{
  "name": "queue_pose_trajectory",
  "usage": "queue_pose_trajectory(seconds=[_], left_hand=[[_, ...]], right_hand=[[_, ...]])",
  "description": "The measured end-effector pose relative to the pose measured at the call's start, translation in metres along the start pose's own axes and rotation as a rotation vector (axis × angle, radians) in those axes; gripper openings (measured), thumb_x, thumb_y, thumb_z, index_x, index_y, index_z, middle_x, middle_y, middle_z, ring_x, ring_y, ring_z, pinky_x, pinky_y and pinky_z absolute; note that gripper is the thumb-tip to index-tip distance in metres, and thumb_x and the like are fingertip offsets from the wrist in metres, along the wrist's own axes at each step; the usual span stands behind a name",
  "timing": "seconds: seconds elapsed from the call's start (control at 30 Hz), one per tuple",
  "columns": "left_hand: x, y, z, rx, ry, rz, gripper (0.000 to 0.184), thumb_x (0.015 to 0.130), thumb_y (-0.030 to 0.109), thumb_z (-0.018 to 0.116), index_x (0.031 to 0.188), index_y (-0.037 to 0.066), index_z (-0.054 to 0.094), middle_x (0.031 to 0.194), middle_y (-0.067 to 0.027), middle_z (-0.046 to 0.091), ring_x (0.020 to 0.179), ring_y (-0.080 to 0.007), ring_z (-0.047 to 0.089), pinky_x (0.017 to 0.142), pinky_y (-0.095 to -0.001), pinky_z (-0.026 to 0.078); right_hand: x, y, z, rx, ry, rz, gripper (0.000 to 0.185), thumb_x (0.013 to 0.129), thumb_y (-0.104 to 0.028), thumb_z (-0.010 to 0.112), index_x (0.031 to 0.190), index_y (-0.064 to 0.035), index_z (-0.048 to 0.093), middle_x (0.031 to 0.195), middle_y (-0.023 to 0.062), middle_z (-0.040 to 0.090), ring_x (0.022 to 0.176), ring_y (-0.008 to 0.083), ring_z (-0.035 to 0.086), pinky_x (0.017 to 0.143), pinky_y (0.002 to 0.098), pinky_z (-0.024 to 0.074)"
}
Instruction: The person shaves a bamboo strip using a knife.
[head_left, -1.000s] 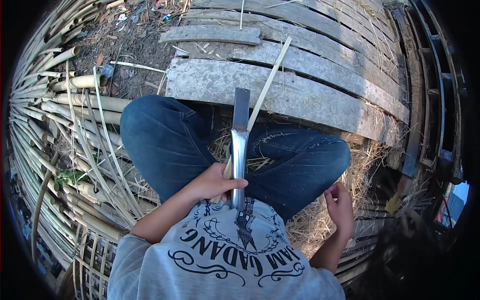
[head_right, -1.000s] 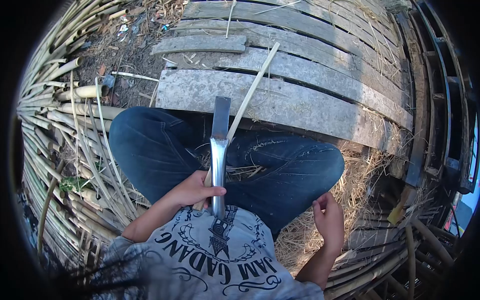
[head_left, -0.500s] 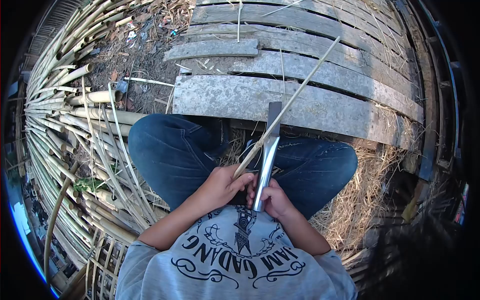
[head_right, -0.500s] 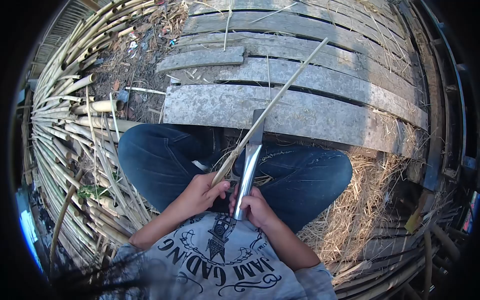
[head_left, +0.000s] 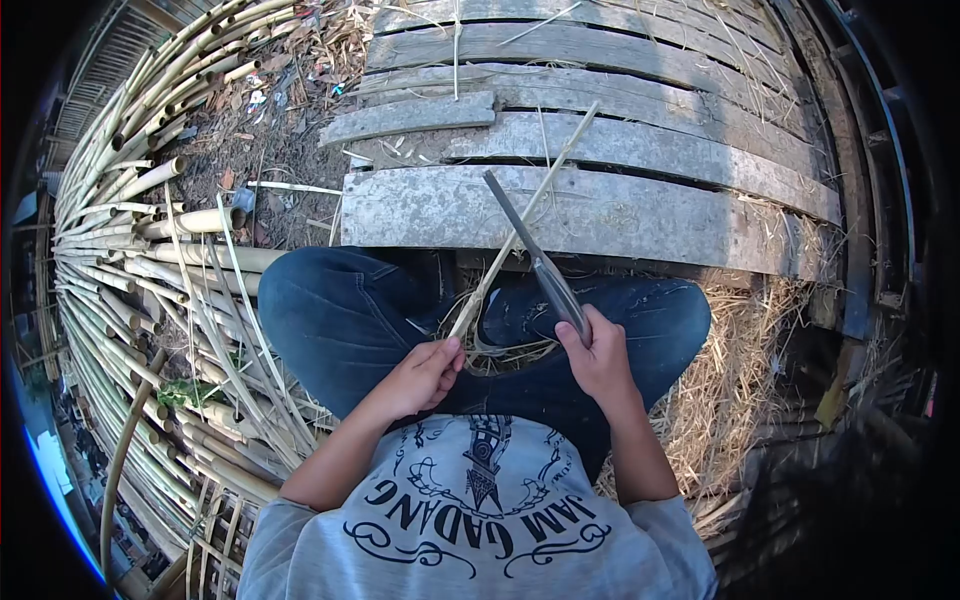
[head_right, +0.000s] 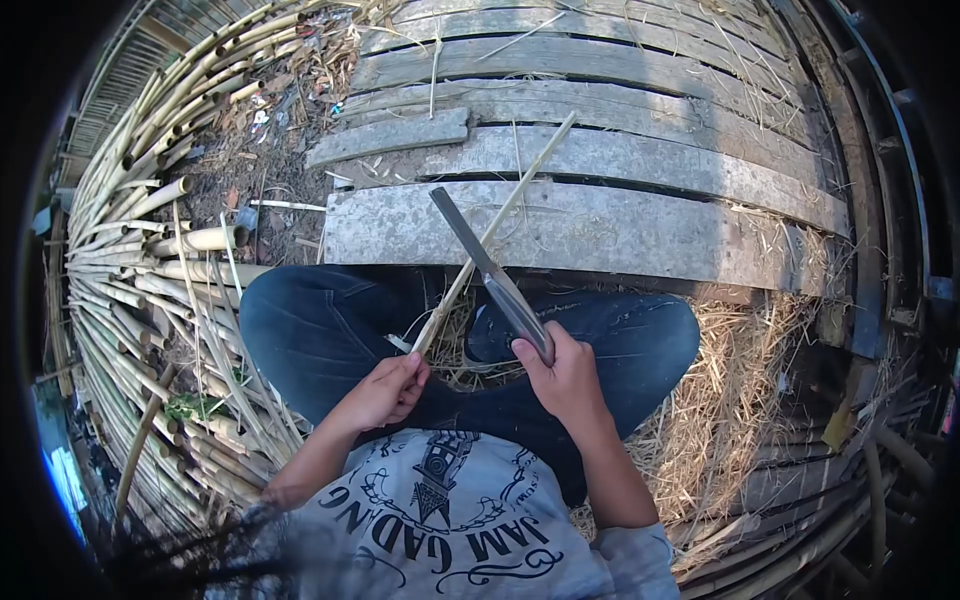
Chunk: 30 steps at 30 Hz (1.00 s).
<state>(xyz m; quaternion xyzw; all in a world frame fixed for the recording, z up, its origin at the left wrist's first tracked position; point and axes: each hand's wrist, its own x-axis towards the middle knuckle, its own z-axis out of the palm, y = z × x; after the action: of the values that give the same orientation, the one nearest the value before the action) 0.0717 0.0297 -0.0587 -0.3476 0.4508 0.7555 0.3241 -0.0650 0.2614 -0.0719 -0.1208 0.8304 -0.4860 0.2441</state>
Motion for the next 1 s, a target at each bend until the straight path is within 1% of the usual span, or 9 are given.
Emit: queue_pose_trajectory(seconds=[0.07,0.1,0.23,0.43,0.57,0.67,0.77,0.83,1.0], left_hand=[[-0.003,-0.002,-0.004,-0.011,-0.027,0.008,0.041,0.108,0.044,0.034,0.087,0.01,0.045,0.061,0.0065,0.03,0.044,-0.0043,0.023,0.037,-0.0227,0.02],[-0.005,-0.004,-0.005,-0.032,-0.046,0.013,0.039,0.108,0.043,0.036,0.087,0.011,0.044,0.061,0.0064,0.031,0.044,-0.0044,0.025,0.037,-0.0229,0.021],[-0.008,-0.021,0.005,0.223,0.106,0.165,0.033,0.107,0.037,0.04,0.087,0.011,0.045,0.061,0.0051,0.037,0.046,-0.0054,0.032,0.04,-0.0229,0.027],[-0.023,-0.031,-0.002,0.333,0.143,0.201,0.033,0.108,0.036,0.04,0.088,0.01,0.049,0.06,0.0045,0.041,0.049,-0.0051,0.036,0.044,-0.0231,0.029],[-0.038,-0.031,-0.003,0.321,0.135,0.145,0.033,0.108,0.034,0.041,0.09,0.009,0.051,0.06,0.0051,0.042,0.05,-0.0047,0.036,0.045,-0.0233,0.028],[-0.05,-0.038,-0.008,0.349,0.145,0.169,0.032,0.108,0.033,0.041,0.092,0.008,0.053,0.06,0.0058,0.04,0.051,-0.0047,0.035,0.046,-0.0237,0.029],[-0.061,-0.044,-0.012,0.398,0.157,0.195,0.031,0.108,0.032,0.042,0.093,0.007,0.053,0.061,0.0061,0.039,0.053,-0.0046,0.034,0.049,-0.0239,0.03],[-0.066,-0.04,-0.012,0.431,0.207,0.098,0.036,0.107,0.034,0.044,0.092,0.004,0.056,0.065,0.0027,0.047,0.06,-0.0079,0.043,0.055,-0.0266,0.039],[-0.077,-0.04,-0.015,0.472,0.222,0.054,0.036,0.106,0.034,0.045,0.09,0.004,0.057,0.065,0.0025,0.047,0.061,-0.0082,0.043,0.056,-0.0274,0.039]], right_hand=[[0.004,-0.004,0.0,-0.208,-0.175,-0.051,0.043,0.089,-0.039,0.072,0.075,-0.002,0.055,0.054,0.0136,0.055,0.051,0.0317,0.062,0.051,0.0421,0.0453],[0.004,0.0,0.003,-0.289,-0.191,-0.095,0.052,0.087,-0.052,0.069,0.073,-0.0029,0.058,0.057,0.0162,0.06,0.058,0.0395,0.063,0.053,0.0457,0.0481],[0.02,0.013,-0.003,-0.598,-0.22,-0.204,0.061,0.086,-0.063,0.062,0.068,-0.005,0.06,0.061,0.0168,0.063,0.059,0.0384,0.065,0.054,0.0476,0.0518],[0.058,0.016,-0.038,-0.711,0.017,0.018,0.064,0.088,-0.062,0.061,0.072,-0.0005,0.065,0.064,0.0217,0.064,0.066,0.0422,0.066,0.061,0.0501,0.0531],[0.04,0.004,-0.028,-0.632,-0.122,-0.03,0.062,0.087,-0.061,0.063,0.074,-0.0006,0.066,0.066,0.0226,0.065,0.068,0.0423,0.067,0.063,0.0506,0.0539],[0.04,0.004,-0.034,-0.76,-0.182,-0.065,0.063,0.086,-0.063,0.062,0.074,-0.0011,0.068,0.066,0.0216,0.066,0.067,0.0414,0.067,0.062,0.0488,0.0542],[0.064,0.015,-0.051,-0.678,0.006,0.097,0.063,0.088,-0.062,0.061,0.074,-0.0011,0.069,0.066,0.0214,0.066,0.067,0.0414,0.068,0.061,0.0477,0.0537],[0.061,0.01,-0.047,-0.722,-0.017,0.054,0.064,0.088,-0.062,0.06,0.076,0.0004,0.069,0.067,0.0222,0.066,0.068,0.0417,0.068,0.063,0.0484,0.0539],[0.042,0.008,-0.037,-0.807,-0.107,-0.077,0.065,0.087,-0.065,0.06,0.072,-0.0013,0.065,0.065,0.0209,0.066,0.066,0.041,0.068,0.063,0.0479,0.0547]])
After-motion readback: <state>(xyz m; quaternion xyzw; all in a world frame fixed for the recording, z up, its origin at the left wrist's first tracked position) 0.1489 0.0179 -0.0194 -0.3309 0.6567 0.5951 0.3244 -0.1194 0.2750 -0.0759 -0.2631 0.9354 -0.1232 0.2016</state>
